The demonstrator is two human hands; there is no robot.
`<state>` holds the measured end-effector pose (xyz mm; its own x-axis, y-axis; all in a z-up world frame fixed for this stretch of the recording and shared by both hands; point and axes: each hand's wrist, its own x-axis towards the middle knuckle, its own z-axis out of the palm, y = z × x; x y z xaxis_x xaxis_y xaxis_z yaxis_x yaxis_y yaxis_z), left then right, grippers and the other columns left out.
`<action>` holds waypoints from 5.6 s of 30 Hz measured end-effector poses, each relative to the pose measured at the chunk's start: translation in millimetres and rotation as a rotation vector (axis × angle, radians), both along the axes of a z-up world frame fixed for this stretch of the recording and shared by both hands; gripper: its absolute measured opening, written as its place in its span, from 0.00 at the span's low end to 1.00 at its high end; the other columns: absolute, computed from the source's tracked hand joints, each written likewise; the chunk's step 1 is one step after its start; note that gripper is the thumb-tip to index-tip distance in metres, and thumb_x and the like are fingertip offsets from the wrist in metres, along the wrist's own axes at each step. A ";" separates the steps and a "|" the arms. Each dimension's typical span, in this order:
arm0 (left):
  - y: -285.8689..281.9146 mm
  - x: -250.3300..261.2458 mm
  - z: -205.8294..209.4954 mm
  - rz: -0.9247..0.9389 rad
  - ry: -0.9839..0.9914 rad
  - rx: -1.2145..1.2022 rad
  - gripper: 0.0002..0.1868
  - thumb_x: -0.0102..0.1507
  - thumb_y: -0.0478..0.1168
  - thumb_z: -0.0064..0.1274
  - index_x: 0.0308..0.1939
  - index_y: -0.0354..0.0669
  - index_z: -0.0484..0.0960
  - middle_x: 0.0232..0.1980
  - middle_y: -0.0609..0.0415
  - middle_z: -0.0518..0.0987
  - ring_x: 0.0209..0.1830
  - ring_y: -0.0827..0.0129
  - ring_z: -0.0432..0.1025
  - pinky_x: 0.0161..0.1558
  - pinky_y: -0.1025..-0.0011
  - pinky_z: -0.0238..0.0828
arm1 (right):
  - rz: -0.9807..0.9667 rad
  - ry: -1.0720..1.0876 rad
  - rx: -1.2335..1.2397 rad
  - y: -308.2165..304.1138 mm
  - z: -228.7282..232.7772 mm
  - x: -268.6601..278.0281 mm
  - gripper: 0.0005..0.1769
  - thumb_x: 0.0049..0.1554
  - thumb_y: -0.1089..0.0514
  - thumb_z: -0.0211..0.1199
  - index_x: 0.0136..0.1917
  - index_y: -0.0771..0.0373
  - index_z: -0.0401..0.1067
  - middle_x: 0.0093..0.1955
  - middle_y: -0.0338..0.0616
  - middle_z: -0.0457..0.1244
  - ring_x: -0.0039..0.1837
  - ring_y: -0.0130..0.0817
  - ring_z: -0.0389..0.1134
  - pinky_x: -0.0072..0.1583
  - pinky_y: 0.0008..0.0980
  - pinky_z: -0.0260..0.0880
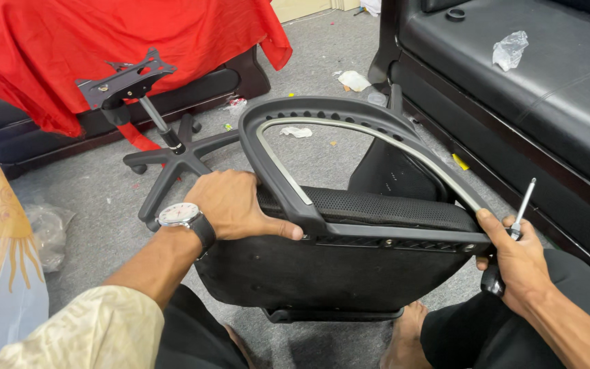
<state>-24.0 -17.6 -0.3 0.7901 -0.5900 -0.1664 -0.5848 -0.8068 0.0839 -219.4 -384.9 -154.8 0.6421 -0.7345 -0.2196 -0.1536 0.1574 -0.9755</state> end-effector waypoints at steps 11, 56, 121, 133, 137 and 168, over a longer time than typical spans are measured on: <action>0.6 -67.0 10.5 0.149 -0.096 -0.052 0.54 0.36 0.87 0.54 0.27 0.32 0.83 0.28 0.40 0.82 0.34 0.47 0.78 0.44 0.58 0.74 | 0.037 0.002 0.100 -6.8 5.4 9.9 0.19 0.59 0.48 0.68 0.47 0.58 0.60 0.37 0.42 0.61 0.31 0.23 0.59 0.29 0.21 0.57; -46.0 3.6 -1.6 -0.444 -0.235 0.090 0.61 0.41 0.82 0.57 0.65 0.41 0.71 0.41 0.44 0.81 0.41 0.46 0.78 0.45 0.53 0.73 | -0.110 -0.097 0.076 24.5 41.2 81.7 0.27 0.54 0.48 0.74 0.51 0.56 0.57 0.38 0.39 0.61 0.31 0.23 0.63 0.30 0.22 0.63; -71.1 9.2 -32.9 -0.343 -0.265 -0.169 0.56 0.51 0.64 0.58 0.76 0.43 0.56 0.64 0.34 0.71 0.64 0.42 0.67 0.62 0.49 0.60 | 0.152 0.110 -0.069 61.6 82.5 73.8 0.34 0.59 0.41 0.59 0.76 0.52 0.64 0.52 0.43 0.60 0.32 0.26 0.60 0.30 0.30 0.63; -71.1 19.8 -28.8 -0.149 -0.045 -0.099 0.50 0.60 0.79 0.32 0.75 0.51 0.62 0.66 0.42 0.72 0.67 0.47 0.66 0.64 0.51 0.60 | 0.241 0.116 -0.096 70.5 89.7 74.4 0.35 0.61 0.41 0.53 0.78 0.52 0.58 0.49 0.44 0.61 0.32 0.26 0.60 0.30 0.30 0.64; -67.6 22.5 -29.9 -0.145 -0.064 -0.107 0.50 0.60 0.79 0.33 0.74 0.50 0.64 0.66 0.41 0.73 0.66 0.46 0.67 0.64 0.51 0.60 | 0.235 0.066 -0.035 69.9 81.6 66.2 0.32 0.62 0.43 0.51 0.77 0.49 0.59 0.56 0.31 0.63 0.31 0.25 0.61 0.30 0.29 0.64; -2.5 55.9 0.9 -0.460 -0.054 -0.017 0.57 0.45 0.68 0.67 0.71 0.46 0.65 0.53 0.40 0.80 0.52 0.42 0.75 0.54 0.54 0.72 | 0.431 -0.014 -1.102 109.8 94.8 86.4 0.27 0.53 0.48 0.70 0.64 0.58 0.75 0.73 0.44 0.62 0.72 0.46 0.63 0.68 0.42 0.64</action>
<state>31.9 -20.1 0.6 0.4526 -0.8837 -0.1196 -0.8857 -0.4611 0.0548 -132.9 -275.2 -60.1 0.8802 -0.2454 0.4062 0.0239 -0.8320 -0.5543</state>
